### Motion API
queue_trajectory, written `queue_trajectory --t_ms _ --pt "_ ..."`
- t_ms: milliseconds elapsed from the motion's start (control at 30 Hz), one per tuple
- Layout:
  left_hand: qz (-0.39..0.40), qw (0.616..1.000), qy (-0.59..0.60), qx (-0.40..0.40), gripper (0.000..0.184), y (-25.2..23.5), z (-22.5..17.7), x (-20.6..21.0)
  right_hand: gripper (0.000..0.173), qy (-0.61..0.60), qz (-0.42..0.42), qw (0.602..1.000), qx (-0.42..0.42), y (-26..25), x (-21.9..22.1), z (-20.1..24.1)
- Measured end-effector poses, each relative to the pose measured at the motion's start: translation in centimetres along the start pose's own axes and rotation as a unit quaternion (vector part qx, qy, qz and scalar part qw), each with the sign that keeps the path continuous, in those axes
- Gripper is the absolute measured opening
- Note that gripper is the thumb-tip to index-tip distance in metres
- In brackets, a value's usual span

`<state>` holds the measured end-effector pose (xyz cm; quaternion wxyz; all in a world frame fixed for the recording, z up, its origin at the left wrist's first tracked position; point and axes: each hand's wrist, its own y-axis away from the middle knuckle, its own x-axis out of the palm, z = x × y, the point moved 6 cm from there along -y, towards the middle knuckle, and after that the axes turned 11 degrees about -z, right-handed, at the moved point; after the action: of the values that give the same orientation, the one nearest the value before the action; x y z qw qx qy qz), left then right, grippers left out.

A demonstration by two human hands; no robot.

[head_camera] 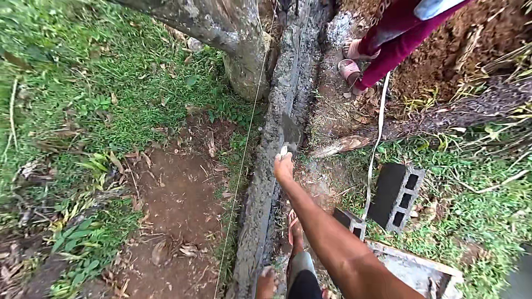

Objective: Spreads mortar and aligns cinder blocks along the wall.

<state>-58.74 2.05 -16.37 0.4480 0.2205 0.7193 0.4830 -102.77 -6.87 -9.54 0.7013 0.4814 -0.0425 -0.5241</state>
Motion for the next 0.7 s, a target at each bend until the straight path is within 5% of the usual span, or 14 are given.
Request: queue_trajectory --t_ms 233,367,500,700 --pt "-0.024 0.994 -0.016 0.107 0.032 1.1 -5.9 0.4 0.052 0.011 0.041 0.999 -0.027 1.8 -3.9 -5.2" --pt "-0.043 0.982 -0.090 0.162 0.030 1.0 -4.0 1.0 0.056 -0.090 -0.040 0.994 -0.055 5.1 -12.1 -15.8" --pt "-0.059 0.941 -0.256 0.214 0.031 2.3 0.7 3.5 0.057 -0.076 -0.092 0.993 -0.008 7.2 -21.9 -36.0" --pt "-0.145 0.810 -0.482 0.302 0.041 2.5 8.9 10.1 0.056 -0.111 -0.189 0.961 0.169 10.4 -28.6 -76.2"
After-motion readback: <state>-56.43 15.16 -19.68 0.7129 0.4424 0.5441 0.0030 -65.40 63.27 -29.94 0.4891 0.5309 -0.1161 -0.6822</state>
